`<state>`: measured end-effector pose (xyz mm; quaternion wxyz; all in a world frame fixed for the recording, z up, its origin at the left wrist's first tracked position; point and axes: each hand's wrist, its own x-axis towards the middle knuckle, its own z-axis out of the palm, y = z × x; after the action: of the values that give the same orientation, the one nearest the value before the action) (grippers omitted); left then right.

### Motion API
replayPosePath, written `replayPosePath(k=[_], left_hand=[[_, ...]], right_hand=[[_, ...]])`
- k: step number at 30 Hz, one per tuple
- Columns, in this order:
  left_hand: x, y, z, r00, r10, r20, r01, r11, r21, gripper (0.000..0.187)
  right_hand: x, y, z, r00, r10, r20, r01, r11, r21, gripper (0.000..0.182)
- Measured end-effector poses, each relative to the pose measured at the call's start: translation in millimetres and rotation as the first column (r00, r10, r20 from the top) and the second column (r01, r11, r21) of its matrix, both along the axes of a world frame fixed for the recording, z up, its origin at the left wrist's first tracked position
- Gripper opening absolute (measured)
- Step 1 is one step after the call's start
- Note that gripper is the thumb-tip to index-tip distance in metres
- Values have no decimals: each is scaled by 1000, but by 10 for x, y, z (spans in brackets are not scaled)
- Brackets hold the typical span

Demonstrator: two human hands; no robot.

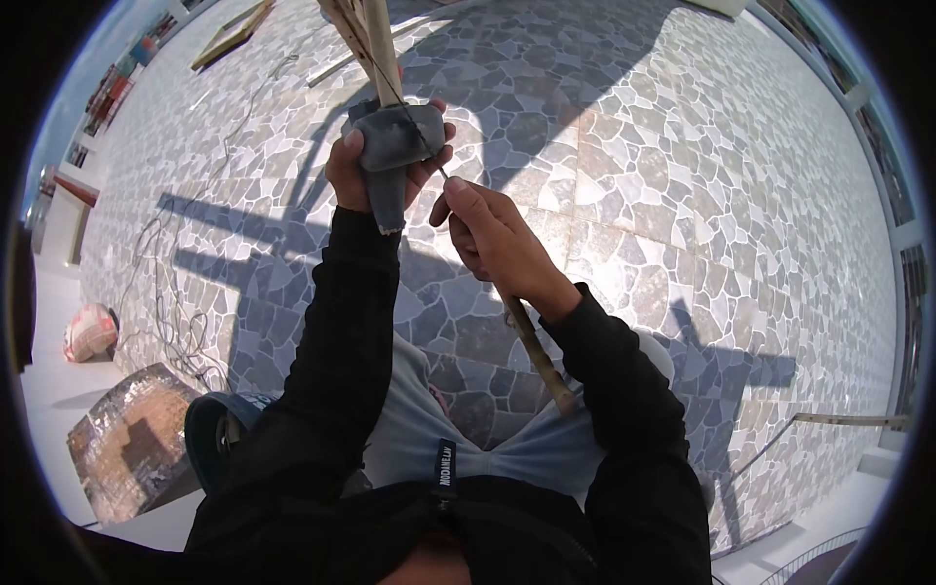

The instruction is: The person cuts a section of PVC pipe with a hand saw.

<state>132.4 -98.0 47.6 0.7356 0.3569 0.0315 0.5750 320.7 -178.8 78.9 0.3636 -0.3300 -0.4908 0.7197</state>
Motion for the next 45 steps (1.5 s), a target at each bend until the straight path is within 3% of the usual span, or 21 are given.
replayPosePath(k=[4, 8, 11, 15, 18, 20, 22, 25, 28, 30, 34, 36, 38, 40, 42, 44, 45], left_hand=[[50, -27, 36, 999, -18, 37, 20, 998, -60, 87], [50, -54, 21, 998, -68, -12, 67, 997, -46, 87], [36, -32, -4, 1000, -15, -8, 14, 995, -98, 87], [35, -58, 63, 1000, -1, -21, -1, 998, -59, 87], [58, -55, 37, 997, 10, -75, -15, 998, -68, 86], [57, -29, -2, 999, 3, -38, -6, 996, -92, 86], [68, -15, -4, 1000, -4, -31, 1, 996, -89, 86], [70, -46, 6, 997, -4, -72, -1, 998, -65, 85], [101, -46, 32, 997, -11, -75, 8, 999, -51, 85], [76, -32, 52, 999, -25, -38, 22, 998, -66, 86], [97, -73, 48, 996, 32, -82, -38, 997, -72, 85], [125, -68, 56, 991, 56, -119, -65, 995, -72, 84], [101, -43, 63, 997, 11, -81, -18, 996, -88, 84], [102, -33, 59, 998, 10, -56, -16, 994, -104, 83], [109, -60, 45, 999, -2, -32, -2, 992, -129, 82], [135, -74, 67, 991, 69, -117, -80, 992, -94, 81], [143, -66, 57, 991, 67, -114, -77, 993, -91, 81]], right_hand=[[-9, -89, 110, 999, -17, -44, 25, 982, 186, 50], [-19, -5, -11, 1000, -16, 14, 15, 1000, 27, 50], [-8, -22, 7, 996, -48, 72, 31, 976, 214, 53], [-32, -53, 45, 997, -82, -9, 82, 965, 248, 53], [2, 48, -133, 992, -75, 97, 61, 987, 148, 53], [-18, -2, -41, 988, -115, 107, 75, 945, 318, 53], [-11, -33, -3, 995, -78, 56, 57, 947, 317, 52], [-13, 41, -142, 996, -67, 53, 56, 981, 185, 49], [2, 61, -104, 964, -165, 207, 101, 953, 287, 49], [4, -39, 34, 988, -146, 42, 130, 957, 259, 52], [-76, -19, -106, 989, -150, 6, 138, 924, 356, 54], [-28, 91, -183, 965, -161, 205, 96, 951, 293, 54], [-8, 45, -145, 981, -136, 135, 95, 957, 275, 55], [-51, -40, -66, 992, -125, -6, 117, 908, 403, 57], [-69, 10, -136, 991, -131, 6, 120, 918, 377, 57], [-6, 144, -313, 954, -218, 204, 170, 958, 229, 54], [-7, 138, -263, 941, -254, 225, 186, 941, 283, 56]])
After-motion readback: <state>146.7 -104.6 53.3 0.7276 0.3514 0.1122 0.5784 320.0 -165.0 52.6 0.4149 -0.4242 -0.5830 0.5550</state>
